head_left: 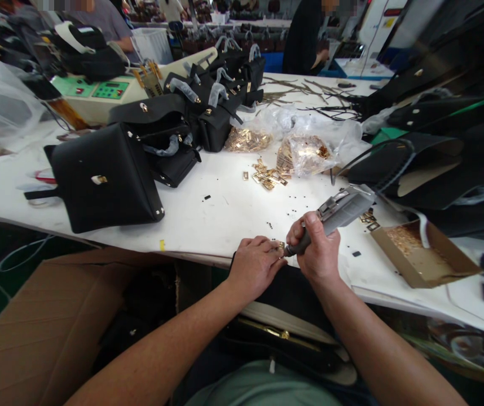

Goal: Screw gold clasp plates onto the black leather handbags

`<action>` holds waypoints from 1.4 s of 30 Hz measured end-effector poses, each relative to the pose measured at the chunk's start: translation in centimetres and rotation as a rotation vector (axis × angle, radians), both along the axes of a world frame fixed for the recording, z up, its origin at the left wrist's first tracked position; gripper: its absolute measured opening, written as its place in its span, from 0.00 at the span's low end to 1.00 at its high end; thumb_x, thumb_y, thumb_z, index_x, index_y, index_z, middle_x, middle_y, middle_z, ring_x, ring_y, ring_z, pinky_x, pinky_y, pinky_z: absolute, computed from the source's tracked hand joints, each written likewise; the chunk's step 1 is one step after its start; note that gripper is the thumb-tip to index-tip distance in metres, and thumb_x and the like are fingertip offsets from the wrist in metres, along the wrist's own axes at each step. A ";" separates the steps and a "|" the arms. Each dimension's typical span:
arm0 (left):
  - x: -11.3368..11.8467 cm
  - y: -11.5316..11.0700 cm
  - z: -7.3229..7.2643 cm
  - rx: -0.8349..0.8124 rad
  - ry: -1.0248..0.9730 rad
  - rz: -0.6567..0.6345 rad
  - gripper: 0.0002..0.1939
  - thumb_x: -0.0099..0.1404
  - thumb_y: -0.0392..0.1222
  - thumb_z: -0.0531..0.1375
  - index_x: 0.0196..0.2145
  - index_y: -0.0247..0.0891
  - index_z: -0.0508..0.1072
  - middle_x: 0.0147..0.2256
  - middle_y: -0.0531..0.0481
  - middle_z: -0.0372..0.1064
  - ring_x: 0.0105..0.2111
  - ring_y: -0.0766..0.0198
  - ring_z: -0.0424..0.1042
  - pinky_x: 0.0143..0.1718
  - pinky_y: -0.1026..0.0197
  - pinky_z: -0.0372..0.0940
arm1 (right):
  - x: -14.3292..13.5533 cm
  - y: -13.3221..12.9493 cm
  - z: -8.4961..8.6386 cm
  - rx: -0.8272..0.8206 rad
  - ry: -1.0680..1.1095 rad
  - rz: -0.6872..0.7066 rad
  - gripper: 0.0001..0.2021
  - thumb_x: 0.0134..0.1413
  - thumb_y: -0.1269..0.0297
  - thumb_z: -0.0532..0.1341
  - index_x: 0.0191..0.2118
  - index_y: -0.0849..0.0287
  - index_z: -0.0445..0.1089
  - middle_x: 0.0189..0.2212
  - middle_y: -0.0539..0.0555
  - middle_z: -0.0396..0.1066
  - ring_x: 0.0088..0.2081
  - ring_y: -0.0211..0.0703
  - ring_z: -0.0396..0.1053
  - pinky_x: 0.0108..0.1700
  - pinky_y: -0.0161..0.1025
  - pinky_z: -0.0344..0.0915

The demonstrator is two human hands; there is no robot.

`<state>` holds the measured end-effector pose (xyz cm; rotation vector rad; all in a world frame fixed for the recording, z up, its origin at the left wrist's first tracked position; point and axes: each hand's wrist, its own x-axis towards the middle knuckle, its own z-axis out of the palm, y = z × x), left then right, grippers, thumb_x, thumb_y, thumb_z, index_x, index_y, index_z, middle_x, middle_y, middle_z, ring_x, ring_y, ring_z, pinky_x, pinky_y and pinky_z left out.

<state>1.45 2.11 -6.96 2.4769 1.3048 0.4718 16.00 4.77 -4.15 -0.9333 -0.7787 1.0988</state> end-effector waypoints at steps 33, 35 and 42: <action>0.2 0.2 0.2 -0.103 -0.030 0.080 0.35 0.67 0.51 0.66 0.66 0.43 0.58 0.55 0.47 0.74 0.54 0.52 0.69 0.51 0.48 0.60 | -0.1 0.8 -1.5 -0.057 -0.163 0.074 0.21 0.55 0.48 0.69 0.23 0.58 0.66 0.15 0.48 0.64 0.17 0.38 0.63 0.19 0.34 0.62; 0.2 0.2 0.2 -0.105 -0.034 0.077 0.33 0.67 0.51 0.66 0.64 0.44 0.60 0.53 0.48 0.75 0.53 0.52 0.69 0.51 0.48 0.60 | -0.1 0.8 -1.5 -0.074 -0.203 0.108 0.20 0.56 0.48 0.68 0.24 0.58 0.66 0.16 0.48 0.65 0.18 0.38 0.64 0.20 0.35 0.64; 0.3 0.3 -0.6 -0.078 -0.065 0.132 0.24 0.65 0.56 0.66 0.52 0.42 0.71 0.48 0.48 0.76 0.50 0.51 0.71 0.49 0.47 0.62 | -0.6 1.2 -0.2 -0.121 -0.513 0.246 0.17 0.50 0.53 0.69 0.23 0.59 0.67 0.17 0.47 0.64 0.19 0.36 0.61 0.22 0.34 0.61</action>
